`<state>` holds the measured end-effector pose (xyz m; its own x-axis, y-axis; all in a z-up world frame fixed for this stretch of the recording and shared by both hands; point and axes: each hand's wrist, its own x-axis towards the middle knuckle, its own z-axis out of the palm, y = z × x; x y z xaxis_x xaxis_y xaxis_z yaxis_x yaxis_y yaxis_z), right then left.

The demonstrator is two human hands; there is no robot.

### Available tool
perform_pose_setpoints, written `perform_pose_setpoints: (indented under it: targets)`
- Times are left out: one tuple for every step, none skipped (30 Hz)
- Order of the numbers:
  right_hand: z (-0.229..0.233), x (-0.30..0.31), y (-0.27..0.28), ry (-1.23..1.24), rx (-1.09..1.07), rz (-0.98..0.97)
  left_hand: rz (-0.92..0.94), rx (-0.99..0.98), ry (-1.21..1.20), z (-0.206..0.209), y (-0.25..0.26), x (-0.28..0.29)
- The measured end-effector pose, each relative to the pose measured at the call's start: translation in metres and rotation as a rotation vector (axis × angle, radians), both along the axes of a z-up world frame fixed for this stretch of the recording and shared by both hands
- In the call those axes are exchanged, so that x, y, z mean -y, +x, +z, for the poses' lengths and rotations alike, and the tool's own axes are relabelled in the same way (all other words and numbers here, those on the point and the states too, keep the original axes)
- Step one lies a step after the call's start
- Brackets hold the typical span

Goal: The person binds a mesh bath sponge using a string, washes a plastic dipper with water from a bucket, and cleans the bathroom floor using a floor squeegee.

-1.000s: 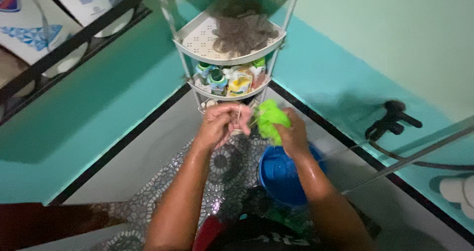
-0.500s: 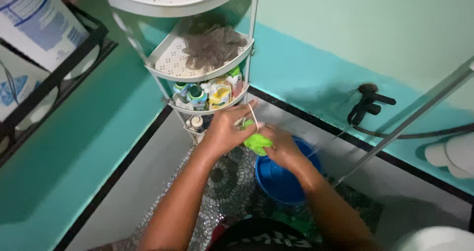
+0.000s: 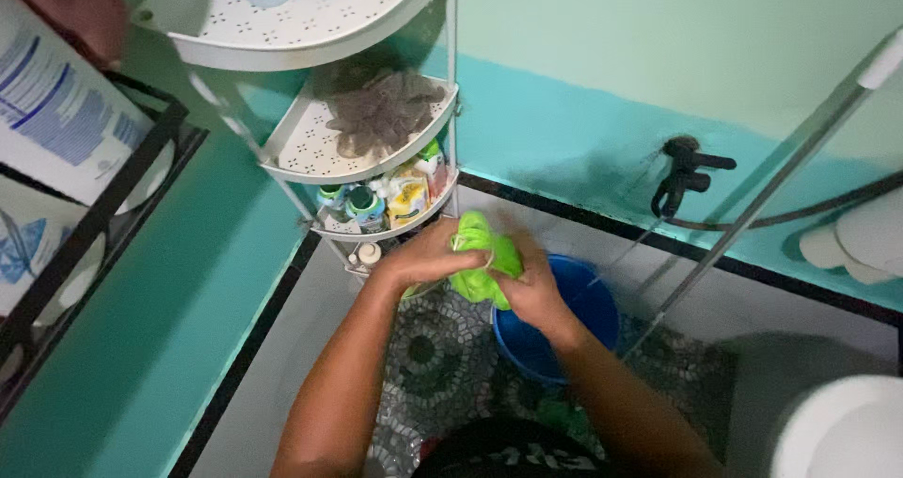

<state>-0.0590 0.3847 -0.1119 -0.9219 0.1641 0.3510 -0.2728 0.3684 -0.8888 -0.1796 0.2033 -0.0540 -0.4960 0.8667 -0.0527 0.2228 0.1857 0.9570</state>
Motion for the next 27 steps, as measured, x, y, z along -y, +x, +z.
perform_pose_setpoints:
  targets:
    - [-0.001,-0.001,0.001,0.000,0.001,-0.007,-0.006,0.017,0.010,-0.003,0.001,0.001]
    - [-0.001,-0.001,0.001,-0.125,0.042,0.012,-0.011,0.017,0.010,-0.006,-0.001,0.001]
    - [0.000,0.000,0.001,-0.251,0.082,0.031,-0.001,0.061,0.031,-0.010,-0.003,-0.001]
    - [0.000,0.004,-0.001,-0.251,0.081,0.027,0.009,0.106,0.053,-0.014,-0.004,-0.002]
    - [0.000,0.010,-0.003,-0.542,0.092,-0.024,0.005,0.105,0.052,-0.018,-0.004,-0.002]
    - [0.001,0.012,-0.005,-0.833,0.098,-0.076,0.151,0.194,0.058,-0.022,-0.003,-0.003]
    - [0.002,0.012,-0.006,-0.832,0.094,-0.080,0.298,0.283,0.062,-0.024,-0.002,-0.003]
    - [0.004,0.013,-0.008,-0.877,0.014,-0.065,0.294,0.280,0.062,-0.024,0.002,0.000]
    - [0.008,0.014,-0.009,-0.921,-0.066,-0.050,0.250,0.272,0.134,-0.022,0.006,0.003]
    - [0.013,0.011,-0.010,-0.920,-0.068,-0.050,0.208,0.265,0.205,-0.017,0.009,0.004]
    - [0.019,0.006,-0.014,-0.980,-0.048,-0.119,0.207,0.264,0.206,-0.010,0.011,0.003]
    - [0.026,0.002,-0.017,-1.039,-0.025,-0.186,0.198,-0.104,0.371,-0.003,0.018,0.002]
    - [0.031,0.002,-0.020,-1.040,-0.024,-0.185,0.171,-0.474,0.526,0.006,0.025,-0.001]
    - [0.035,0.003,-0.026,-0.964,-0.014,-0.236,0.172,-0.476,0.526,0.015,0.031,-0.006]
    - [0.037,0.005,-0.029,-0.889,-0.005,-0.286,0.199,-0.533,0.570,0.023,0.040,-0.011]
    - [0.038,0.004,-0.028,-0.888,-0.009,-0.288,0.223,-0.587,0.615,0.030,0.047,-0.016]
    - [0.039,0.004,-0.027,-0.435,-0.066,-0.377,0.220,-0.588,0.617,0.037,0.054,-0.017]
    - [0.039,0.003,-0.025,0.024,-0.116,-0.451,0.283,-0.541,0.507,0.043,0.061,-0.018]
    - [0.040,0.003,-0.023,0.027,-0.115,-0.452,0.341,-0.491,0.397,0.048,0.066,-0.020]
    - [0.040,0.006,-0.022,0.016,-0.053,-0.425,0.343,-0.491,0.398,0.052,0.069,-0.021]
    - [0.040,0.007,-0.021,0.005,0.010,-0.398,0.311,-0.537,0.423,0.055,0.072,-0.022]
    - [0.041,0.007,-0.021,0.005,0.011,-0.398,0.277,-0.583,0.447,0.057,0.075,-0.024]
    - [0.042,0.006,-0.021,0.099,-0.072,-0.413,0.277,-0.582,0.446,0.056,0.080,-0.029]
    - [0.041,0.004,-0.021,0.192,-0.152,-0.430,0.321,-0.470,0.358,0.053,0.088,-0.036]
    - [0.040,0.000,-0.022,0.190,-0.149,-0.434,0.363,-0.357,0.268,0.050,0.094,-0.041]
    - [0.039,-0.005,-0.026,-0.026,-0.077,-0.464,0.359,-0.357,0.268,0.047,0.094,-0.047]
    - [0.037,-0.009,-0.028,-0.242,-0.005,-0.491,0.500,-0.385,0.328,0.043,0.092,-0.052]
